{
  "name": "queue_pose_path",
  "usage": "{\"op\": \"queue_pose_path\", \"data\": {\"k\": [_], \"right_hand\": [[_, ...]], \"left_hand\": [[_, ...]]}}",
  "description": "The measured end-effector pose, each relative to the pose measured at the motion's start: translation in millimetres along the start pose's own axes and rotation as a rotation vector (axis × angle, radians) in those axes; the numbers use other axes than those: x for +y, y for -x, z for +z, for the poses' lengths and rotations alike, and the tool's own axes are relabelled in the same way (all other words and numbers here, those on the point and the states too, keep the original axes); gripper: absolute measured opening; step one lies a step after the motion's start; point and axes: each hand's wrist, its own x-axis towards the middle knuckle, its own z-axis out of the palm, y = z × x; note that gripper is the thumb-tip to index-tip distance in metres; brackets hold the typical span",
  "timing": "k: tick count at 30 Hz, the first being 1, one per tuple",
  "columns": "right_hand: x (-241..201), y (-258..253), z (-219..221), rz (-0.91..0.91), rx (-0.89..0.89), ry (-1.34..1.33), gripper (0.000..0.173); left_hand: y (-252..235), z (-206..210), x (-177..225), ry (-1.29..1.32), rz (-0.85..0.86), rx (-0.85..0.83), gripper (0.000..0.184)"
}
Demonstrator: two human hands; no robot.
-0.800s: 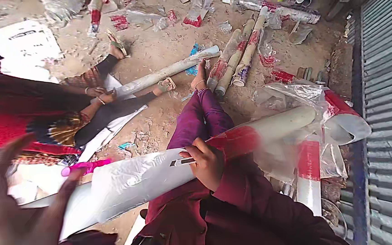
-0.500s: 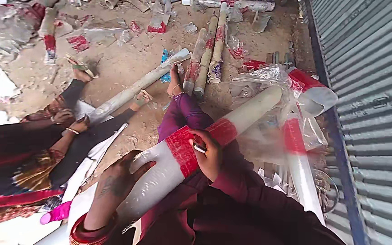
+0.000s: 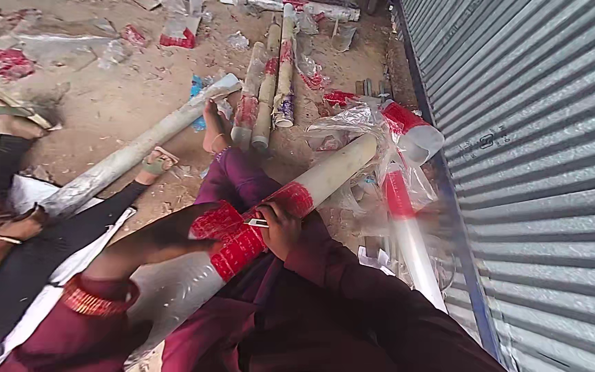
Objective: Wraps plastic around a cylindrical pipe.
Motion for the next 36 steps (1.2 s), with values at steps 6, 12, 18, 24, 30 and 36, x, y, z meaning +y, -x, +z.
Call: {"op": "queue_pose_path", "data": {"k": [6, 12, 18, 24, 30, 36], "right_hand": [[15, -1, 8, -0.045, 0.039, 0.047, 0.019], [14, 11, -12, 0.12, -0.04, -0.326, 0.021], [3, 13, -58, 0.519, -0.265, -0.442, 0.038], [-29, 14, -89, 0.5, -0.663, -0.451, 0.03], [-46, 16, -92, 0.396, -0.73, -0.126, 0.038], [-60, 10, -92, 0.377, -0.898, 0.053, 0.038]], "left_hand": [[-57, 10, -4, 0.028, -0.063, -0.061, 0.079], [-31, 36, -7, 0.2, -0.142, 0.2, 0.093], [-1, 57, 21, 0.233, -0.195, 0.289, 0.056], [16, 71, 32, 0.117, -0.08, 0.528, 0.028], [23, 111, 12, -0.094, 0.369, 0.9, 0.021], [28, 121, 10, -0.148, 0.413, 0.967, 0.023]]}}
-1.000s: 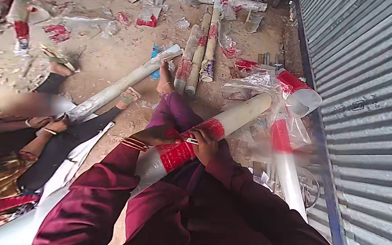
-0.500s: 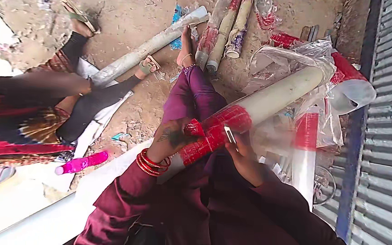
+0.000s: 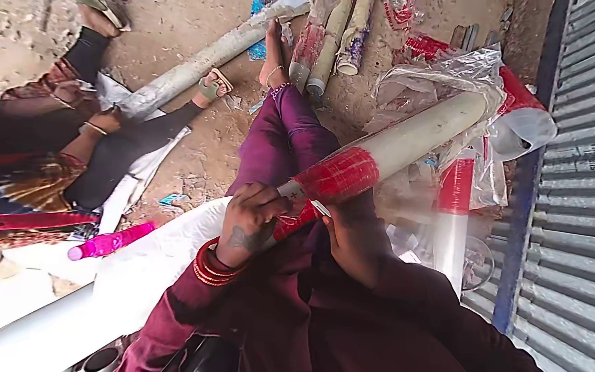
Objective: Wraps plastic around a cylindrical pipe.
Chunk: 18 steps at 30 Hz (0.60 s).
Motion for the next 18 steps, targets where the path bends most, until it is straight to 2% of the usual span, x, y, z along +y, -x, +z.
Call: {"op": "queue_pose_path", "data": {"k": [6, 10, 12, 18], "right_hand": [[-15, -3, -8, 0.099, -0.13, 0.121, 0.041], [-28, -6, -14, 0.169, -0.254, 0.208, 0.042], [-33, -8, -13, 0.182, -0.262, 0.236, 0.041], [-38, -8, -14, 0.246, -0.379, 0.254, 0.039]], "left_hand": [[-1, 0, -1, 0.112, -0.002, 0.01, 0.021], [-4, 1, -5, 0.204, 0.057, 0.05, 0.019], [-4, 2, -7, 0.24, 0.06, 0.065, 0.018], [-1, 7, -6, 0.338, -0.089, 0.153, 0.016]]}}
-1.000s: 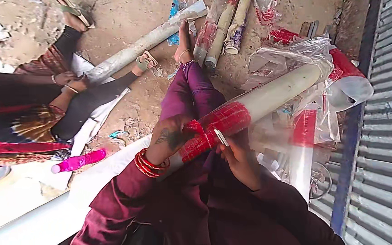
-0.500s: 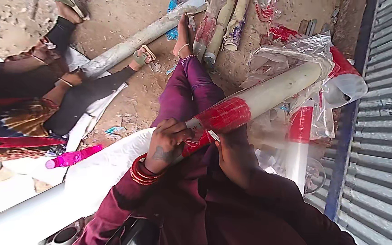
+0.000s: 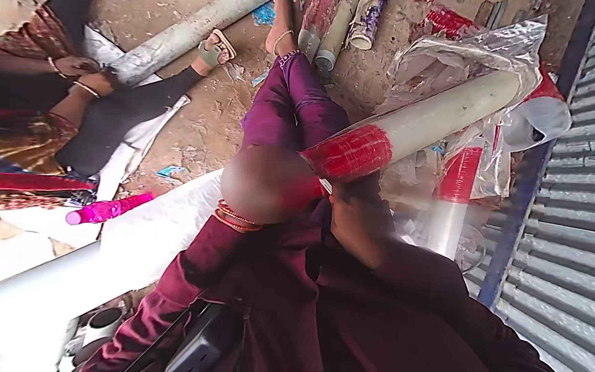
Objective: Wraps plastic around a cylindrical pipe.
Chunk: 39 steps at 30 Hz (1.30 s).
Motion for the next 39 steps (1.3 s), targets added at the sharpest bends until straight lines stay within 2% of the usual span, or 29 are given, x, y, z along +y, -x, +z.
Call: {"op": "queue_pose_path", "data": {"k": [4, 8, 9, 11, 12, 13, 21, 27, 33, 39], "right_hand": [[4, 4, 5, 0.014, -0.078, 0.001, 0.047], [8, 11, 4, 0.031, -0.142, -0.002, 0.046], [11, 12, 6, 0.013, -0.094, -0.041, 0.045], [18, 13, 15, -0.063, 0.149, -0.156, 0.04], [18, 12, 15, -0.074, 0.203, -0.186, 0.038], [18, 11, 16, -0.082, 0.233, -0.2, 0.036], [-3, 6, -4, 0.001, 0.029, -0.015, 0.04], [-3, 2, 6, 0.027, 0.103, -0.034, 0.037], [6, 2, 14, -0.054, 0.22, -0.151, 0.032], [-5, 1, 1, 0.043, 0.067, -0.029, 0.04]], "left_hand": [[-2, 2, 0, 0.039, -0.11, 0.048, 0.019], [-3, 2, 6, 0.027, -0.177, 0.048, 0.014], [-4, 2, 7, 0.021, -0.18, 0.054, 0.013], [-7, 2, 6, -0.001, -0.179, 0.052, 0.013], [-6, 3, 7, -0.003, -0.18, 0.051, 0.012], [-4, 3, 7, -0.005, -0.171, 0.049, 0.012], [1, 4, 4, 0.056, -0.029, 0.074, 0.015], [5, 6, 0, 0.095, 0.062, 0.088, 0.017], [5, 4, 4, 0.135, 0.029, 0.079, 0.016], [2, 6, 3, 0.071, 0.107, 0.084, 0.02]]}}
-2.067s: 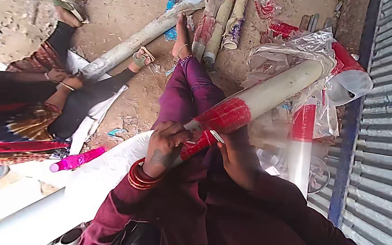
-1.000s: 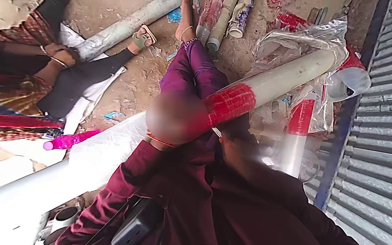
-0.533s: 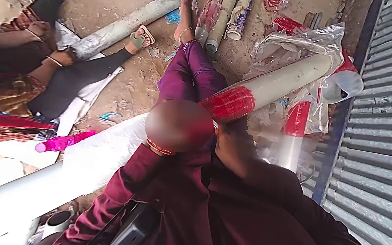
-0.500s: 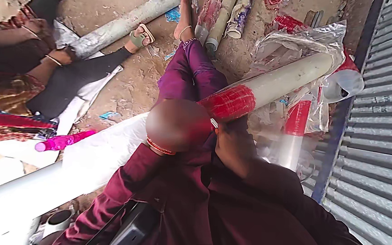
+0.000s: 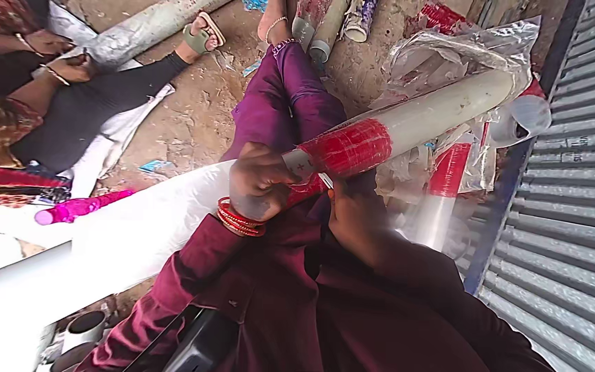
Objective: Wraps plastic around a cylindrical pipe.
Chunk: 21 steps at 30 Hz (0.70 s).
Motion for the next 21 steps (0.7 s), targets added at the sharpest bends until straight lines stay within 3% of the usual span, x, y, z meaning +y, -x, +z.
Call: {"op": "queue_pose_path", "data": {"k": [3, 8, 11, 14, 15, 18, 20, 21], "right_hand": [[-2, -1, 1, 0.015, -0.012, 0.058, 0.04], [-5, 2, -8, 0.068, -0.18, 0.142, 0.045], [2, 7, -2, 0.062, -0.163, 0.147, 0.042], [18, 15, 3, 0.014, -0.132, -0.016, 0.042], [29, 17, 10, -0.069, 0.009, -0.148, 0.039], [56, -9, 49, -0.398, 0.798, -0.456, 0.029], [57, -45, 46, -0.46, 1.099, -0.427, 0.025], [57, -62, 39, -0.473, 1.176, -0.363, 0.025]], "left_hand": [[0, -1, 0, 0.012, -0.022, -0.007, 0.019], [0, 3, 9, -0.013, -0.237, 0.047, 0.016], [-2, 4, 11, -0.025, -0.342, 0.065, 0.016], [-8, -1, 8, -0.041, -0.399, 0.029, 0.014], [-12, -4, 6, -0.046, -0.409, -0.006, 0.011], [-24, -18, 1, -0.166, -0.48, -0.214, 0.006], [-48, -29, 6, -0.325, -0.542, -0.464, 0.008], [-64, -32, 8, -0.397, -0.577, -0.62, 0.019]]}}
